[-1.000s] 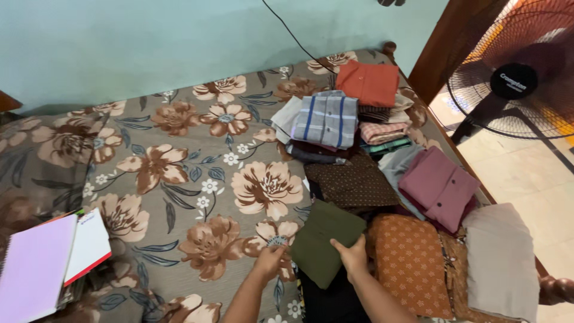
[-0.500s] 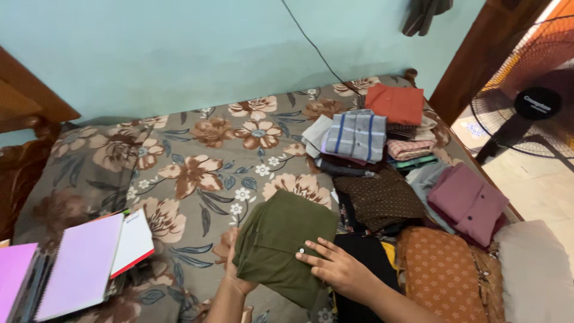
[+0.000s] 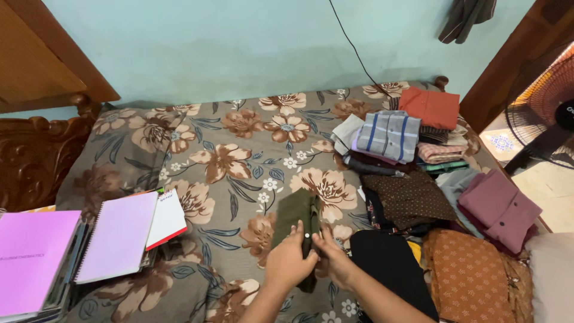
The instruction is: The person moves stacks of books and notebooks from a metal shelf to a bed, then folds a light-colored cloth and places it on the shelf. They also pick up and stack folded clothes on the bed before placing them on the shelf.
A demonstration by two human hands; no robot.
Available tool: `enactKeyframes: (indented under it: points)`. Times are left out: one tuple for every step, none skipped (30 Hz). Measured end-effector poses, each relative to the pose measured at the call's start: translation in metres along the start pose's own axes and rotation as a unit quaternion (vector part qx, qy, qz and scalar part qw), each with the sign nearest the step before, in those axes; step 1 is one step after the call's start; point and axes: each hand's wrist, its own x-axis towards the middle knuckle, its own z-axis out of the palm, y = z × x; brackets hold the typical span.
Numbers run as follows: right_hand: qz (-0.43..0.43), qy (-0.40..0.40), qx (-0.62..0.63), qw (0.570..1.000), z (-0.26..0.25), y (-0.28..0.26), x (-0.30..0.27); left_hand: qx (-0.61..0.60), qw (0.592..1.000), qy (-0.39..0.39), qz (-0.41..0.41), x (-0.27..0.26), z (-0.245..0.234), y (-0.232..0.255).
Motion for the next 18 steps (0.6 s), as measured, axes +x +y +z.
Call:
enactKeyframes:
  points:
    - [-0.004,0.017,0.020,1.000,0.001,0.006,0.008,0.005,1.000,0.007,0.026,-0.004,0.004,-0.004]
    - [-0.011,0.032,0.037,0.999,0.000,0.007,0.020,0.009,0.998,0.018,0.053,-0.002,0.008,-0.009]
    - [-0.018,0.048,0.053,0.997,-0.005,0.008,0.032,0.013,0.996,0.029,0.079,0.003,0.013,-0.017]
    - [-0.056,0.011,0.082,0.995,-0.013,0.013,0.045,-0.021,0.995,0.017,0.097,0.010,0.021,-0.026]
    - [-0.078,0.011,0.050,0.996,-0.022,0.016,0.064,-0.054,0.992,0.004,0.115,0.021,0.030,-0.037]
    - [-0.096,0.032,-0.005,0.995,-0.035,0.027,0.076,-0.089,0.987,-0.017,0.132,0.024,0.044,-0.048]
    - [-0.110,0.058,-0.059,0.991,-0.051,0.038,0.088,-0.060,0.993,-0.051,0.092,0.030,0.058,-0.060]
    - [-0.116,0.093,-0.172,0.974,-0.068,0.051,0.096,-0.028,0.994,-0.088,0.051,0.036,0.071,-0.074]
    - [-0.115,0.135,-0.301,0.937,-0.089,0.064,0.098,0.004,0.992,-0.124,0.011,0.040,0.085,-0.087]
    - [-0.108,0.172,-0.419,0.885,-0.110,0.072,0.098,0.002,0.990,-0.142,-0.010,0.043,0.097,-0.100]
    - [-0.121,0.203,-0.494,0.837,-0.132,0.081,0.091,-0.001,0.987,-0.159,-0.031,0.042,0.111,-0.111]
    - [-0.130,0.239,-0.553,0.788,-0.157,0.086,0.080,-0.004,0.983,-0.178,-0.054,0.039,0.126,-0.123]
    - [-0.137,0.271,-0.609,0.732,-0.178,0.093,0.067,-0.013,0.976,-0.207,-0.058,0.037,0.139,-0.135]
    - [-0.068,0.292,-0.662,0.687,-0.196,0.097,0.054,-0.025,0.970,-0.234,-0.062,0.034,0.151,-0.145]
    - [0.001,0.309,-0.708,0.636,-0.213,0.099,0.040,-0.036,0.963,-0.261,-0.066,0.030,0.163,-0.152]
    - [0.025,0.322,-0.681,0.657,-0.228,0.102,0.026,-0.028,0.959,-0.274,-0.069,0.025,0.174,-0.157]
    - [0.048,0.336,-0.654,0.676,-0.242,0.105,0.013,-0.020,0.955,-0.288,-0.073,0.021,0.185,-0.159]
    - [0.066,0.352,-0.624,0.695,-0.254,0.101,0.008,-0.009,0.952,-0.298,-0.073,0.024,0.191,-0.158]
